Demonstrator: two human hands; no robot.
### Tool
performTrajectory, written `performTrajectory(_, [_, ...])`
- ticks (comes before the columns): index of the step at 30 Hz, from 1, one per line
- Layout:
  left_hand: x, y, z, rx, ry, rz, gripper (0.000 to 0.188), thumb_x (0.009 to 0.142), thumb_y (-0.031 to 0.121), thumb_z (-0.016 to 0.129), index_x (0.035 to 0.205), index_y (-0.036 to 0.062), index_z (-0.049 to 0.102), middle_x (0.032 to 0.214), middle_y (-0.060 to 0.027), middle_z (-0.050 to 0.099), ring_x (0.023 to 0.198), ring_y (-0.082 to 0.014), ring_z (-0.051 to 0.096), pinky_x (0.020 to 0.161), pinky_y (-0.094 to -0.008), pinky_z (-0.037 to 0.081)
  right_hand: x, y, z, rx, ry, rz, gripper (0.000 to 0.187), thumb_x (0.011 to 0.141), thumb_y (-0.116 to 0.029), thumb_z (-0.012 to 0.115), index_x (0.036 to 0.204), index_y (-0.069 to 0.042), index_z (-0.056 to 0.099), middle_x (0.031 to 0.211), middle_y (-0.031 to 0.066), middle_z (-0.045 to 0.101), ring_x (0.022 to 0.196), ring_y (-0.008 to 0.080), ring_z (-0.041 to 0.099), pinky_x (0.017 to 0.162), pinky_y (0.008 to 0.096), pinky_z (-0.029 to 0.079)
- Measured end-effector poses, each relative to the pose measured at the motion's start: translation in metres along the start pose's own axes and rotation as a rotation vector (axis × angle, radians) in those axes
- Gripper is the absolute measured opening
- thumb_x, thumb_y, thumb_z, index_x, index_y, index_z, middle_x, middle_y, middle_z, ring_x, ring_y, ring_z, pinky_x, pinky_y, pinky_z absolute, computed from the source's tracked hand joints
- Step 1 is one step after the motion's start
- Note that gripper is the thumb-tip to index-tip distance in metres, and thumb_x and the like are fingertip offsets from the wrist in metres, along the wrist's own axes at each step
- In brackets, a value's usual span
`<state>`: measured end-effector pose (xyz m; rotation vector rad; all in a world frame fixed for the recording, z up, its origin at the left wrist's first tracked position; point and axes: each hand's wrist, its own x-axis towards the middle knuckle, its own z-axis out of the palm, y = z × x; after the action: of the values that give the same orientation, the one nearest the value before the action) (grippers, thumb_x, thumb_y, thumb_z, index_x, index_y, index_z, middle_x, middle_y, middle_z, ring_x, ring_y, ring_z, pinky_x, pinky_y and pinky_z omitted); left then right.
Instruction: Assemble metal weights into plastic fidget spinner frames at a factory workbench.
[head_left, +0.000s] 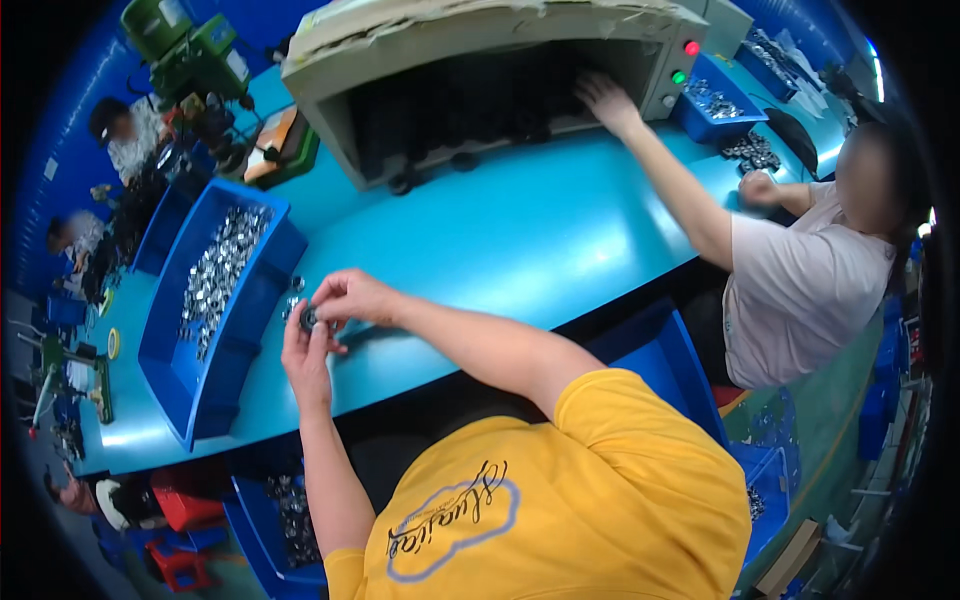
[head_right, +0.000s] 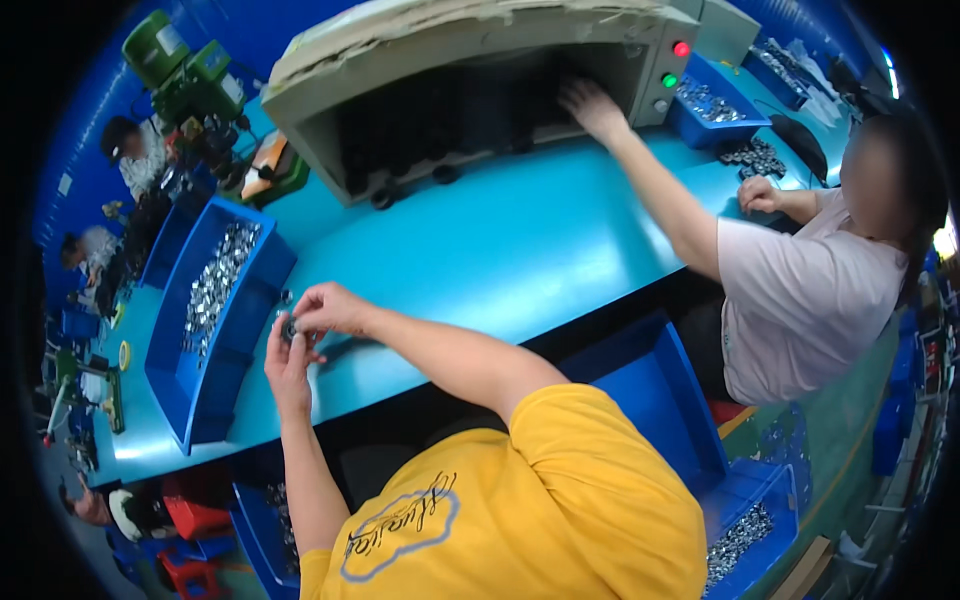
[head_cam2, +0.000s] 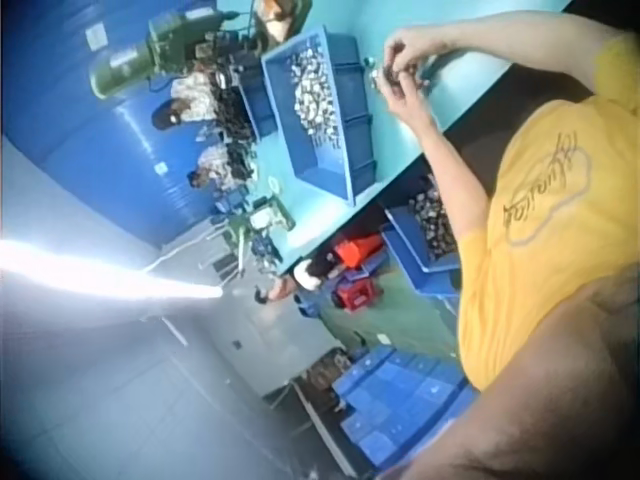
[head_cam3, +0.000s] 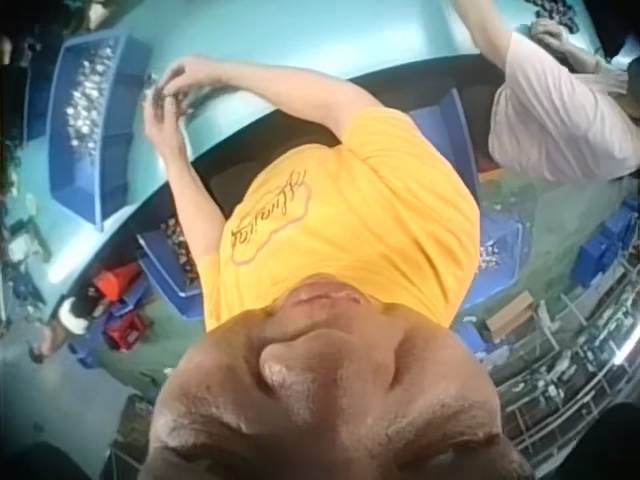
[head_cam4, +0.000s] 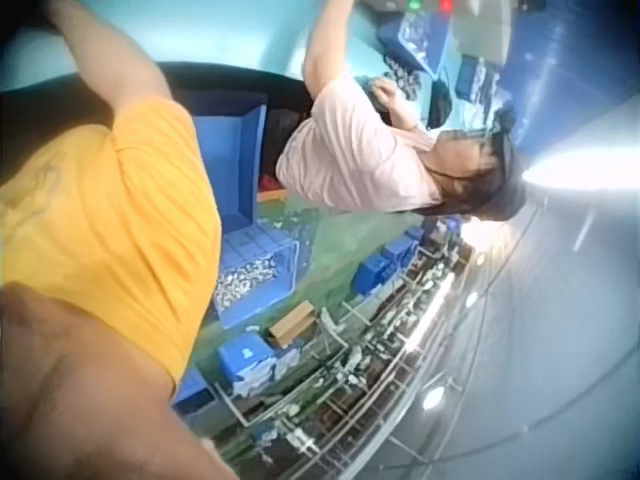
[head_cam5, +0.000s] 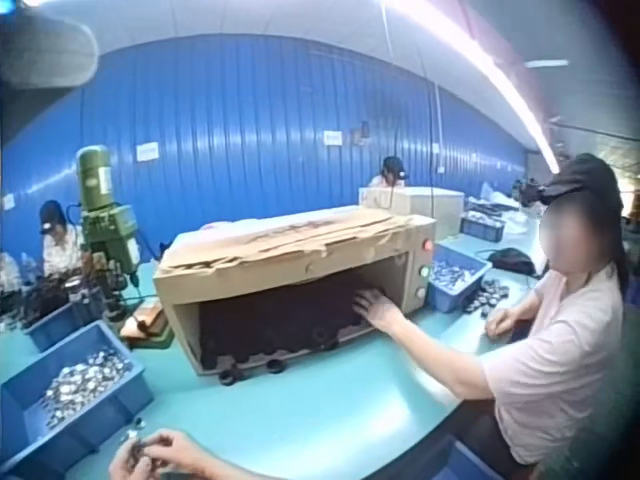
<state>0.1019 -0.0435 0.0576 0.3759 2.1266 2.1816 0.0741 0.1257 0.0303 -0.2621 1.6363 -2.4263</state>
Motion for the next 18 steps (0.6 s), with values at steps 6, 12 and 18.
performTrajectory(6, [0.001, 0.018, 0.005, 0.132, -0.031, 0.043, 0.046, 0.090, 0.011, 0.074, 0.134, 0.0053, 0.059, 0.103, -0.0042, 0.070, 0.088, -0.0116, 0.068, 0.068, -0.0245, 0.054, -0.009, -0.027, -0.001, 0.028, 0.074, 0.038, 0.021, 0.095, -0.018, 0.068, 0.108, -0.002, 0.071, 0.095, 0.0031, 0.066, 0.079, 0.0100, 0.061, 0.071, 0.0247, 0.052])
performTrajectory(12, [0.004, 0.016, -0.019, 0.226, -0.111, 0.317, 0.042, 0.089, 0.016, 0.081, 0.124, 0.0028, 0.062, 0.103, -0.0058, 0.070, 0.088, -0.0124, 0.068, 0.074, -0.0270, 0.056, -0.001, -0.019, -0.001, 0.097, -0.040, 0.010, 0.030, 0.100, -0.027, 0.065, 0.111, 0.001, 0.070, 0.090, 0.0072, 0.068, 0.074, 0.0132, 0.065, 0.068, 0.0276, 0.056])
performTrajectory(18, [-0.001, 0.011, -0.057, 0.088, -0.109, 0.015, 0.034, 0.098, 0.027, 0.073, 0.117, 0.0011, 0.064, 0.090, -0.0068, 0.066, 0.072, -0.0130, 0.064, 0.062, -0.0292, 0.054, 0.000, -0.023, 0.009, 0.008, -0.036, 0.086, 0.031, 0.099, -0.028, 0.068, 0.113, 0.000, 0.069, 0.090, 0.0061, 0.068, 0.077, 0.0120, 0.065, 0.068, 0.0268, 0.055])
